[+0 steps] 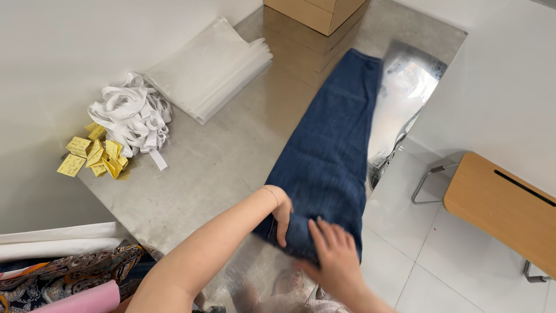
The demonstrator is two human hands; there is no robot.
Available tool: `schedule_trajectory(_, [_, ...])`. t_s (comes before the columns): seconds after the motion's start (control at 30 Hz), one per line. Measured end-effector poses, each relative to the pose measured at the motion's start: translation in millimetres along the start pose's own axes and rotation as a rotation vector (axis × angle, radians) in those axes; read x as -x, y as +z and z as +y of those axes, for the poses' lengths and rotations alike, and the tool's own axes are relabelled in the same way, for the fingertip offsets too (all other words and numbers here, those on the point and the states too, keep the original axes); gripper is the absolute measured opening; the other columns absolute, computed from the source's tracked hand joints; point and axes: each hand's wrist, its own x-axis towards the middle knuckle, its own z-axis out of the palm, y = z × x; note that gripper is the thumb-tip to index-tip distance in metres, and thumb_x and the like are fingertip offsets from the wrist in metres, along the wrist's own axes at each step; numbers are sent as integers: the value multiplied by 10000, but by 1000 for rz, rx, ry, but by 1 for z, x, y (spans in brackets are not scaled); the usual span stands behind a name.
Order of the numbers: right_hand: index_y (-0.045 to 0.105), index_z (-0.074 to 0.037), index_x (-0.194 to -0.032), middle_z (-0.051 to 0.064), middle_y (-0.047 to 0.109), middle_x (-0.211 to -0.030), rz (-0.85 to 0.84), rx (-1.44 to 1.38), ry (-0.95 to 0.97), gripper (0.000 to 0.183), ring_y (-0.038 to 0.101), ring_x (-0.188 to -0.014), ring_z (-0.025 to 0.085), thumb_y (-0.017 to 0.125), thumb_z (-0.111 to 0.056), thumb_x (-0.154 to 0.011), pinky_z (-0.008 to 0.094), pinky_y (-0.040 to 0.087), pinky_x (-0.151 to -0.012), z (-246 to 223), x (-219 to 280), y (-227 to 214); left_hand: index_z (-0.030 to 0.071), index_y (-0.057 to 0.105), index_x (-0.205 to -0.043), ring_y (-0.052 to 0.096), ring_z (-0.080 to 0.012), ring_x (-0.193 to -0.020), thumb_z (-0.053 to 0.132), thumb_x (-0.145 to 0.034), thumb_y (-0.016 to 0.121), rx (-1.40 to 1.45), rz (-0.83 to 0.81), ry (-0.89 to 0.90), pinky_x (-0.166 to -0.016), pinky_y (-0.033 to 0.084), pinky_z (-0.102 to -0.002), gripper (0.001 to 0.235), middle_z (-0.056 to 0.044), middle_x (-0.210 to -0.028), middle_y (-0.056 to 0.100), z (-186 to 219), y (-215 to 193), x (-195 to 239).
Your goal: The person picks up a brown shirt and a green shirt from a table, places them on hangers, and hangs them on a clothing rack. They then take a pair of jeans from the rack, fold them on a table, and place the folded jeans back on the table.
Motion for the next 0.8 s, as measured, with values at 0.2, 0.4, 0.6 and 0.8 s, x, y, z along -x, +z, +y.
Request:
schedule_trajectory(0.2, [478, -196, -1536, 49, 605, -1397, -327, 40, 14, 1120, 606, -1007, 358, 961, -687, -654, 517, 518, -848, 6, -4, 3, 151, 523, -1543, 607, -221, -1327, 617, -412, 756, 267, -92, -8, -1103, 481, -328, 1244, -18, -1505, 606, -8, 17, 50])
schedule_trajectory(0.4, [764, -267, -1278, -21, 771, -1023, -574, -292, 202, 751, 747, -923, 250, 918, -619, -633, 364, 559, -855, 19, -59, -30, 286, 810, -1083, 470, -377, -1220, 965, -499, 755, -52, 1026, -100, -939, 450, -505, 898, -42, -1206, 590, -23, 101, 10])
schedule_trajectory(0.6, [866, -212, -1077, -39, 537, -1140, -923, -576, 603, 527, 635, -983, 113, 917, -539, -667, 240, 495, -913, 26, -91, -47, 191, 389, -1594, 302, -477, -1505, 261, -852, 652, -405, 1331, -55, -1205, 218, -714, 790, -213, -1634, 365, -7, 152, -13])
schedule_trajectory(0.8, [704, -268, -1290, 4, 685, -1105, -28, 53, 113, 734, 624, -1029, 276, 776, -756, -747, 446, 515, -874, 9, -32, -16, 271, 609, -1339, 517, -403, -1215, 307, -602, 887, -191, 1177, -79, -1141, 325, -566, 789, -102, -1223, 589, -7, 98, -6])
